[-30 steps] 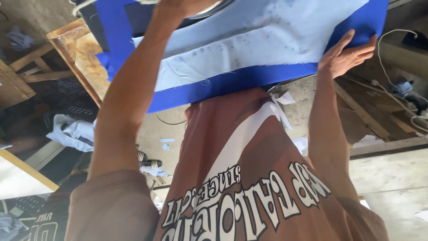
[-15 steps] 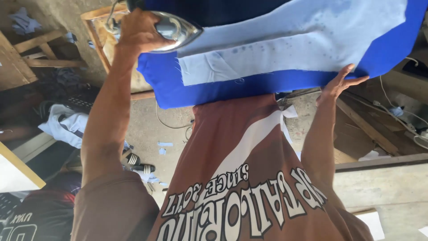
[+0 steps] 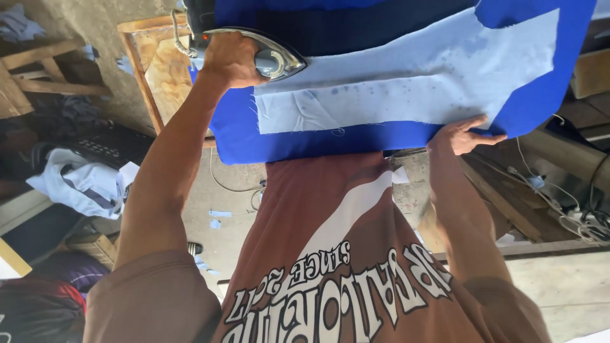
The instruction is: The person irons a piece of light-colored fabric on a blue ironing board. They spray the fabric with water from a spray bottle and use an electric iron to smooth it out. The person repeatedly adjusts the fabric and the ironing board during the process.
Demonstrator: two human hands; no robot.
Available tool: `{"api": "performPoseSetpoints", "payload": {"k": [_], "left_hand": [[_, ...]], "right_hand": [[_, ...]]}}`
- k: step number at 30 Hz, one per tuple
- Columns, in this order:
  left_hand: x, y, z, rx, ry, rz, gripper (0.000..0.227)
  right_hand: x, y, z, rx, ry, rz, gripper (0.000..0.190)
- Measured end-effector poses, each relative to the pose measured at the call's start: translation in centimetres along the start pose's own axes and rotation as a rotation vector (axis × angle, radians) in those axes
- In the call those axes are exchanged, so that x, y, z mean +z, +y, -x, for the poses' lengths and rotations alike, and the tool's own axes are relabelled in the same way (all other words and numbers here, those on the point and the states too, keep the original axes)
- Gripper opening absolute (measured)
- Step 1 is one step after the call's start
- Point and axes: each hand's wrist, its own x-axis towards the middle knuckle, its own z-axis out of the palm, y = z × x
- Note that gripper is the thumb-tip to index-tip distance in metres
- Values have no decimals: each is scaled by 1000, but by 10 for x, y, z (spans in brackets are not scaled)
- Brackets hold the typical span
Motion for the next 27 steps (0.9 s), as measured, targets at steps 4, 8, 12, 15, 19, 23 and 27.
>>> {"api": "performPoseSetpoints", "payload": {"k": [4,8,12,15,19,23,27], "left_hand": [[2,14,-14,24,-42,-26,57],[19,31,-48,66,66,7,55],[9,52,-52,41,-23,19,54],[6,58,-50,15,19,63,51],[9,65,-51,-5,15,100,51],[-1,68,-50,-14,21,106,44],[-2,79,-53,-19,36,105,48]], "right_hand": [[-12,-18,15,23,22,7,88],[-3,-31,8,122,-35,40,85],[-3,-30,1,144,-55,47,86],[-4,-28,2,82,-27,56,83],[-4,-22,-1,72,-23,45,86],[-5,-24,0,77,-39,28,94],[-6,-25,4,52,-26,27,88]]}}
